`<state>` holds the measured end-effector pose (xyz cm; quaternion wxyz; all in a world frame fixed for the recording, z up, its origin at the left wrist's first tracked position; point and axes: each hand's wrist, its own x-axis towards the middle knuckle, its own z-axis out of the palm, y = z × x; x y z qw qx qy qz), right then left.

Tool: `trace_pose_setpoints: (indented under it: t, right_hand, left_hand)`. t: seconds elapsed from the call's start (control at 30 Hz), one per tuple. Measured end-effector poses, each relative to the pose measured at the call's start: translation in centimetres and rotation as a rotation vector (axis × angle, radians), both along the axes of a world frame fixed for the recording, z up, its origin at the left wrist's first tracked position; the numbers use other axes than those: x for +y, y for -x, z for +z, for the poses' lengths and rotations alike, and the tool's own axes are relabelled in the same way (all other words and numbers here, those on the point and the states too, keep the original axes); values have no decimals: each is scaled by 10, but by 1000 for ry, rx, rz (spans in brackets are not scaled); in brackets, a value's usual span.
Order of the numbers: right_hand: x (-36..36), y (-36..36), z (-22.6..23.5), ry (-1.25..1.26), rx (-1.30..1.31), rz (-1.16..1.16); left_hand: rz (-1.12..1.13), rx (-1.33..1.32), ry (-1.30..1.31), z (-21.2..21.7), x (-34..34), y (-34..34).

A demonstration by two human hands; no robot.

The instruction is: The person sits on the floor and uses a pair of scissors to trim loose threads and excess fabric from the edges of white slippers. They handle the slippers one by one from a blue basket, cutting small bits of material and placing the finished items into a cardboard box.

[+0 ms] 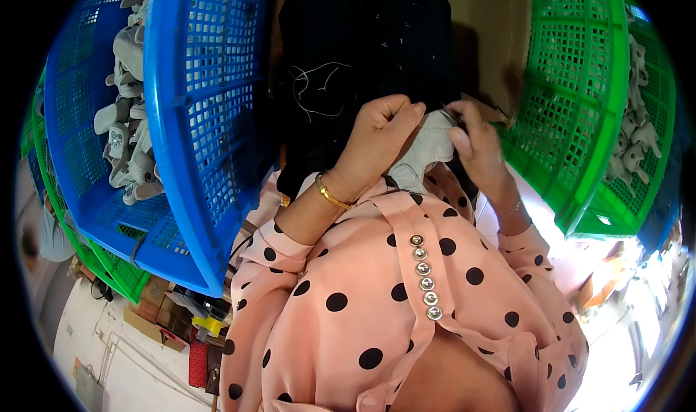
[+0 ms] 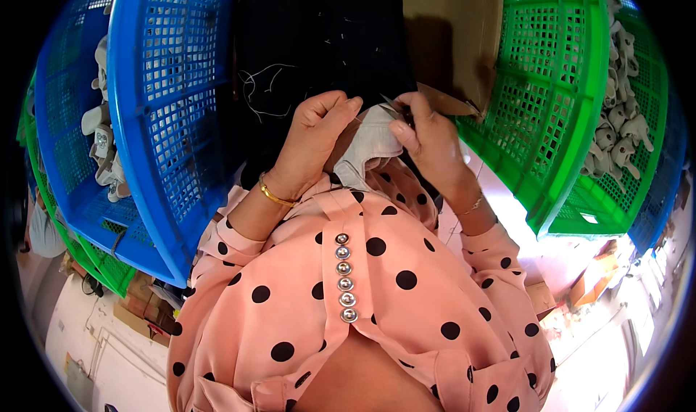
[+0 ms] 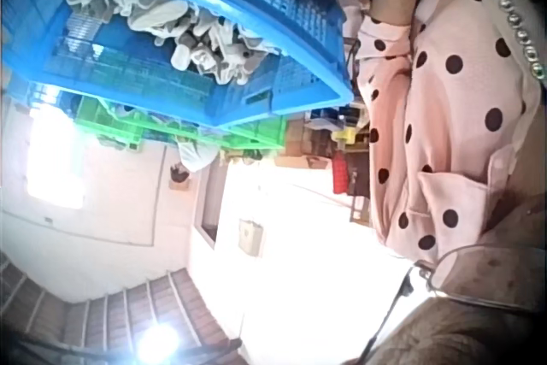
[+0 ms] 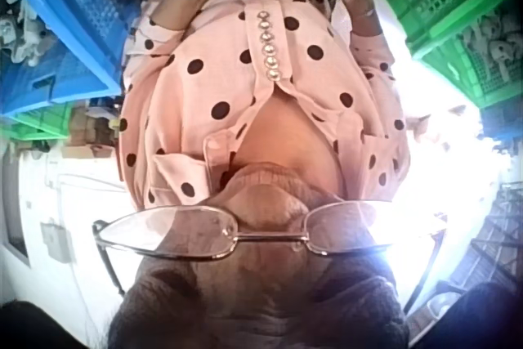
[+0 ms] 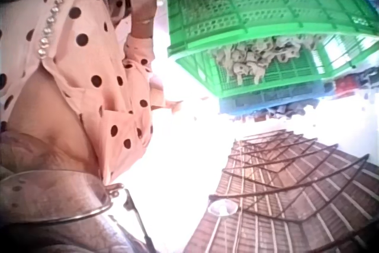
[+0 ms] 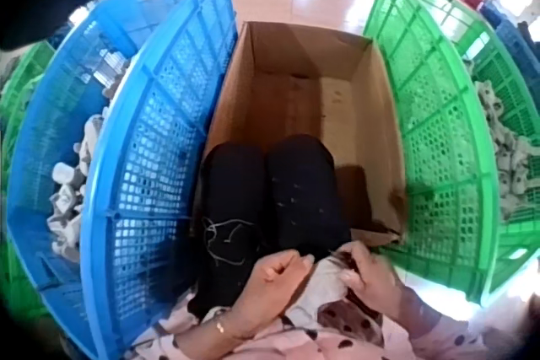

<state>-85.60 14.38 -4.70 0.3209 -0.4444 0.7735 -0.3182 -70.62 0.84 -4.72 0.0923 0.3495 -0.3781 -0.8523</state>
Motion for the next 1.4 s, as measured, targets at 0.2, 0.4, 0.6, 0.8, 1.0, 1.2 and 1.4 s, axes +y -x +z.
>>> trace_pose_setpoints:
  t: [0.2, 0.4, 0.6, 0.8, 1.0, 1.2, 1.4]
  right_hand:
    - [-20, 22, 59, -126, 291, 263]
    - [-43, 18, 72, -267, 541, 495]
    - [-47, 18, 70, -133, 579, 611]
    - [-42, 12, 60, -193, 412, 298]
    - [-3, -3, 60, -186, -82, -16]
    - [12, -37, 61, -262, -318, 67]
    - [-1, -44, 54, -268, -516, -1]
  left_hand:
    - [6, 22, -102, 6, -2, 4]
    - [25, 43, -72, -2, 3, 3]
    - [3, 26, -104, 7, 3, 6]
    - [141, -52, 709, 2, -13, -6]
    - [-385, -137, 1238, 29, -23, -43]
    - [-528, -2, 960, 33, -17, -48]
    - [-383, 40, 952, 37, -19, -55]
